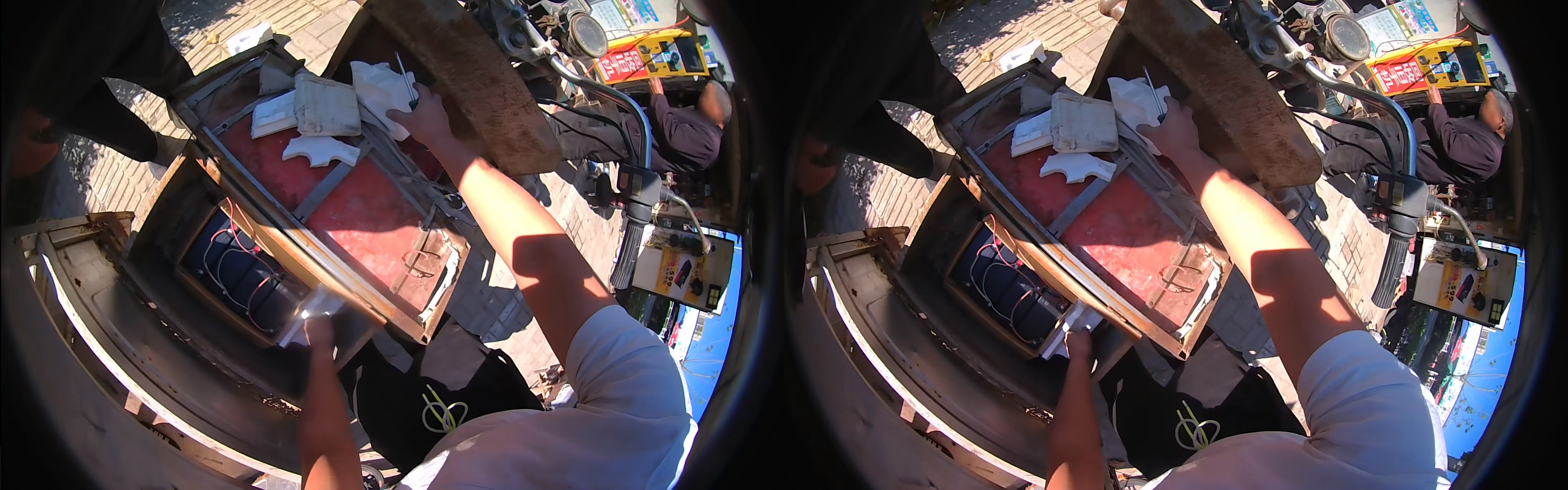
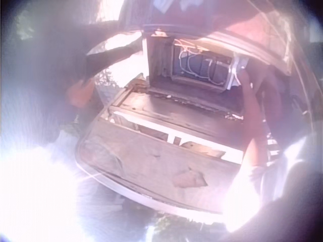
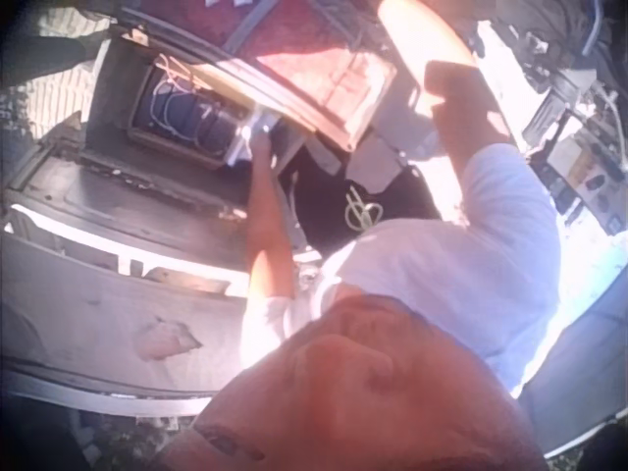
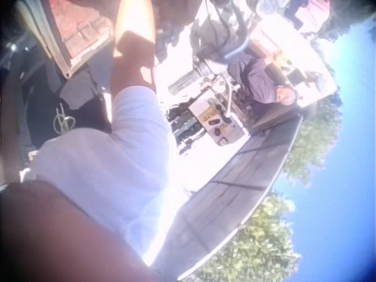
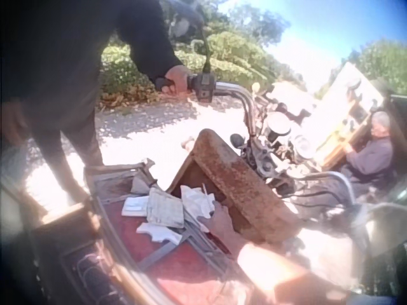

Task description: The person uses a screwdriver to tighten screws on a battery terminal inside a compartment. They then strip a white wire and connect it to the terminal, securing it with the screwdriver. Finally, they place a white cloth over the battery.

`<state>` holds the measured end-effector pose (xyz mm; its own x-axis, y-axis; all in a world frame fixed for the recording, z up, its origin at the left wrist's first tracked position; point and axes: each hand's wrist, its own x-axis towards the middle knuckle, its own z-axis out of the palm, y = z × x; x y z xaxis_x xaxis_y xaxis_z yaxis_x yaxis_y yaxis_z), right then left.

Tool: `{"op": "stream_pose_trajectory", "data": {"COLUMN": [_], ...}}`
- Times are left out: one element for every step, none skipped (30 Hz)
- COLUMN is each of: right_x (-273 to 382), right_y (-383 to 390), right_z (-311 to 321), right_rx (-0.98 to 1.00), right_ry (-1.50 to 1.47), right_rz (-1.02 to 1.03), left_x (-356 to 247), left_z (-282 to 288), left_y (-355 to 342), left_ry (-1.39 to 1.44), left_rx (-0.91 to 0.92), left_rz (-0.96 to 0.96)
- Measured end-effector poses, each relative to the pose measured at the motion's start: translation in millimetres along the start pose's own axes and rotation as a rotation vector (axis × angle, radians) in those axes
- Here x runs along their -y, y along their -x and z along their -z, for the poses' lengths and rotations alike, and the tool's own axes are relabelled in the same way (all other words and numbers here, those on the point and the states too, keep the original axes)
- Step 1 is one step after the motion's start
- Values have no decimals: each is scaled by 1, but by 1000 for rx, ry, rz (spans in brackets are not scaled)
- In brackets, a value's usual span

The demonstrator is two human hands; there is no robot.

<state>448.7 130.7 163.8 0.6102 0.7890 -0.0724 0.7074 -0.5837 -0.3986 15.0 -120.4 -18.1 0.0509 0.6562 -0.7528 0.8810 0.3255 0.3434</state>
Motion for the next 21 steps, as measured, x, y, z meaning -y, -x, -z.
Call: {"op": "stream_pose_trajectory", "data": {"right_x": [3, 6, 7, 7, 4, -1, -7, -14, -21, -25, -27, -29, -26, -23, -19, -13, -7, -2, 3, 8, 13], "right_y": [-20, -35, -47, -57, -66, -72, -77, -81, -81, -81, -79, -74, -69, -59, -44, -29, -10, 10, 33, 56, 76], "right_z": [-5, -11, -16, -21, -26, -30, -33, -35, -36, -36, -32, -25, -14, 0, 12, 26, 44, 63, 78, 88, 96], "right_rx": [38, 56, 79, 106, 157, 215, 280, 308, 219, 224, 191, 129, 146, 74, -49, -58, -25, 1, 74, 4, -53], "right_ry": [40, 60, 87, 112, 100, 89, 87, 96, 208, 147, 114, 112, 83, 160, 201, 200, 134, 70, -97, -98, -120], "right_rz": [-23, -12, -18, -24, -32, -42, -63, -50, -1, -21, 45, 118, 152, 233, 316, 337, 256, 173, 81, 53, 50], "left_x": [2, 3, 5, 7, 9, 11, 11, 12, 13, 15, 18, 18, 20, 21, 22, 24, 28, 34, 39, 47, 53], "left_z": [-1, -2, 1, 5, 11, 20, 27, 37, 47, 55, 62, 65, 68, 67, 64, 60, 55, 49, 41, 38, 30], "left_y": [-1, 0, 0, 3, 7, 14, 21, 30, 37, 46, 55, 61, 61, 61, 59, 54, 50, 48, 45, 40, 37], "left_ry": [-37, -110, -78, -46, -14, 99, 214, 329, 470, 534, 577, 564, 389, 286, 174, 185, 197, 499, 799, 1096, 1222], "left_rx": [-13, -85, -68, -49, -31, 5, 52, 94, 169, 219, 266, 280, 346, 352, 365, 339, 301, 177, 40, -5, -126], "left_rz": [-12, -107, -129, -149, -170, -155, -123, -125, -20, 65, 180, 186, 209, 189, 188, 285, 370, 540, 709, 869, 939]}}
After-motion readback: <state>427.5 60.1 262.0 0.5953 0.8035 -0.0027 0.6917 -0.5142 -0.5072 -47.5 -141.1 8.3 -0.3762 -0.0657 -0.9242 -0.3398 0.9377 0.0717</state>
